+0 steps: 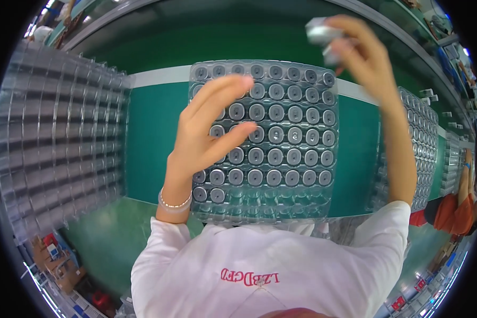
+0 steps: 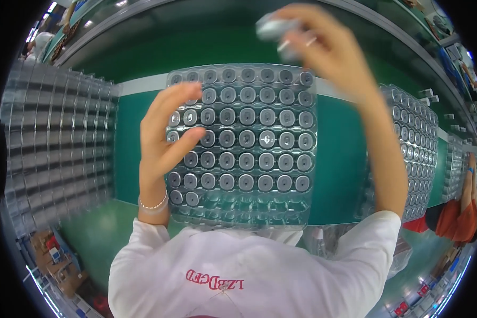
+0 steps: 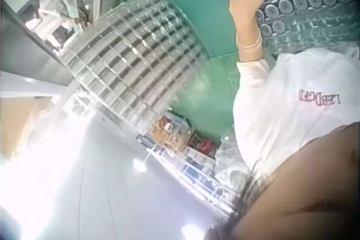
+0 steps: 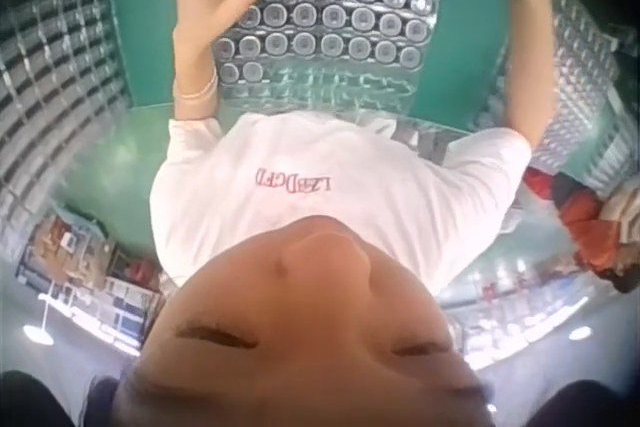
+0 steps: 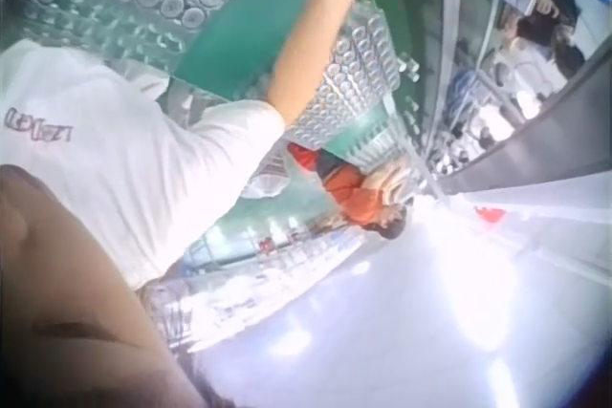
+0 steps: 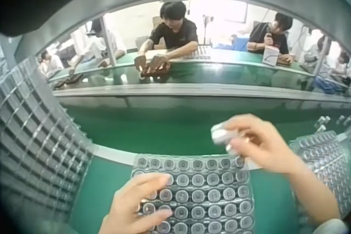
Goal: The person sorts small cylindrical electronic components by hand, placing them into plastic trays on an assembly line.
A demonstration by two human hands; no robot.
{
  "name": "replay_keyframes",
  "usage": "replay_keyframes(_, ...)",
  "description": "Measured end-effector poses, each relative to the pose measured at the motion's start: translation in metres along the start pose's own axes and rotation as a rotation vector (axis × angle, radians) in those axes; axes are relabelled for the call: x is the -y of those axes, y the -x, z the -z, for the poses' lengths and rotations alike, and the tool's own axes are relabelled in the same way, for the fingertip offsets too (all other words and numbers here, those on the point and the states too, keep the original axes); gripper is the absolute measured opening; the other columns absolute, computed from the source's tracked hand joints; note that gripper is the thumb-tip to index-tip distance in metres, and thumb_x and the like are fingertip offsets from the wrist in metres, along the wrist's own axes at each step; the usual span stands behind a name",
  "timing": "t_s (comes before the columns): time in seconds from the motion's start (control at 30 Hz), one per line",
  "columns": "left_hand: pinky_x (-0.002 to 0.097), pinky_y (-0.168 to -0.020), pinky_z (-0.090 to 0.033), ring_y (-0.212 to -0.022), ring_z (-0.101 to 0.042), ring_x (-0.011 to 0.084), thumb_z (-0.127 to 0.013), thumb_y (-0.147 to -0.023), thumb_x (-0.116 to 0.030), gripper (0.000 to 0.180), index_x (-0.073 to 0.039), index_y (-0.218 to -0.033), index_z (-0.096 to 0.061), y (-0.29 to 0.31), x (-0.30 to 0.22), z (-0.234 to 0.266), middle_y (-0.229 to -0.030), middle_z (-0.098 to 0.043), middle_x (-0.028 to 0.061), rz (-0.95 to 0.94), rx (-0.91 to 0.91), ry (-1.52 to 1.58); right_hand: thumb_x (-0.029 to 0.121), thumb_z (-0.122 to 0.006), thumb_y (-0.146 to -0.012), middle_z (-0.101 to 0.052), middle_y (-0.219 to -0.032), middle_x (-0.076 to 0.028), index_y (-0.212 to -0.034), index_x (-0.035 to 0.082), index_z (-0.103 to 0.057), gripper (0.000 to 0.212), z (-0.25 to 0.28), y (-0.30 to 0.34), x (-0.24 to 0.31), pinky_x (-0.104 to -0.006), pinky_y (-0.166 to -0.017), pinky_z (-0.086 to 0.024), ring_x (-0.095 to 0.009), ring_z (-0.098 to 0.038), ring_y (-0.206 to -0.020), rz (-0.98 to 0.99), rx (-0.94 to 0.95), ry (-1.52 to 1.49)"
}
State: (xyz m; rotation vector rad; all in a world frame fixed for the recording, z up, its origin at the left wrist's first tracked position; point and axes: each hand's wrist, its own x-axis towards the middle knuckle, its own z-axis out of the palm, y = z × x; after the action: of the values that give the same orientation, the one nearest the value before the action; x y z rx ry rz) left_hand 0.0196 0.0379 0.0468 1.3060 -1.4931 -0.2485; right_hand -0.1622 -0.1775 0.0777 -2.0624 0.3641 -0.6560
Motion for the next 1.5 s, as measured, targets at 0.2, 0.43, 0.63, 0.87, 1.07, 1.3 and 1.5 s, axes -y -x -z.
replay_keyframes(0.2, 0.0282, -0.075, -0.050, -0.091, -0.060, 0.0172, -0.081, -0.064, -0.010, 0.055, -0.004, -0.113, -0.059, 0.013, 0.020, -0.006, -0.104, -0.061, 0.0077, 0.107, 0.097, 0.252, 0.008, -0.057, -0.087, -0.062, -0.101, -0.009, -0.115, 0.004, -0.054, 0.029, -0.098, 0.042, 0.022, -0.0217, -0.060, -0.048, -0.011, -0.059, -0.077, 0.110, 0.240, -0.235)
replay_keyframes(0.43, 0.0267, -0.077, -0.056, -0.094, -0.060, 0.0163, -0.072, -0.067, 0.007, 0.044, -0.007, -0.108, -0.064, 0.016, 0.033, -0.005, -0.109, -0.057, 0.0071, 0.232, -0.020, 0.263, 0.010, -0.056, -0.089, -0.060, -0.104, -0.013, -0.111, 0.001, -0.055, 0.023, -0.109, 0.055, -0.008, -0.0214, -0.049, -0.046, -0.011, -0.057, -0.068, -0.282, -0.102, -0.559)
replay_keyframes(0.63, 0.0273, -0.076, -0.056, -0.093, -0.061, 0.0168, -0.072, -0.066, 0.008, 0.045, -0.006, -0.108, -0.063, 0.017, 0.034, -0.010, -0.106, -0.056, 0.0057, 0.297, -0.061, 0.288, 0.003, -0.057, -0.086, -0.056, -0.114, -0.015, -0.121, -0.004, -0.050, 0.036, -0.115, 0.057, -0.005, -0.0288, -0.072, -0.053, -0.019, -0.062, -0.087, -0.198, -0.163, -0.763)
replay_keyframes(0.87, 0.0267, -0.075, -0.056, -0.087, -0.062, 0.0157, -0.074, -0.064, 0.008, 0.042, -0.003, -0.102, -0.060, 0.019, 0.040, -0.010, -0.105, -0.056, 0.0054, 0.253, -0.027, 0.282, -0.008, -0.059, -0.080, -0.050, -0.124, -0.016, -0.122, -0.001, -0.051, 0.043, -0.116, 0.058, -0.013, -0.0331, -0.084, -0.052, -0.024, -0.055, -0.108, -0.098, -0.081, -0.617)
replay_keyframes(1.07, 0.0259, -0.073, -0.056, -0.087, -0.062, 0.0154, -0.074, -0.064, 0.008, 0.042, -0.003, -0.102, -0.060, 0.019, 0.040, -0.009, -0.105, -0.056, 0.0063, 0.232, -0.025, 0.287, -0.010, -0.060, -0.078, -0.048, -0.125, -0.017, -0.120, -0.001, -0.053, 0.043, -0.115, 0.058, -0.015, -0.0339, -0.087, -0.052, -0.026, -0.052, -0.112, 0.000, -0.077, -0.575)
replay_keyframes(1.3, 0.0256, -0.071, -0.056, -0.088, -0.062, 0.0163, -0.074, -0.065, 0.009, 0.039, -0.002, -0.100, -0.061, 0.019, 0.039, -0.009, -0.105, -0.055, 0.0070, 0.224, -0.028, 0.321, -0.011, -0.059, -0.077, -0.048, -0.125, -0.017, -0.119, -0.001, -0.054, 0.043, -0.116, 0.058, -0.016, -0.0341, -0.085, -0.053, -0.026, -0.052, -0.112, -0.005, -0.076, -0.554)
replay_keyframes(1.5, 0.0264, -0.072, -0.056, -0.089, -0.063, 0.0168, -0.073, -0.065, 0.009, 0.039, -0.002, -0.101, -0.060, 0.020, 0.040, -0.009, -0.105, -0.056, 0.0068, 0.237, -0.021, 0.331, -0.011, -0.058, -0.078, -0.049, -0.123, -0.019, -0.120, 0.000, -0.052, 0.044, -0.115, 0.057, -0.017, -0.0334, -0.084, -0.053, -0.026, -0.053, -0.111, 0.016, -0.082, -0.528)
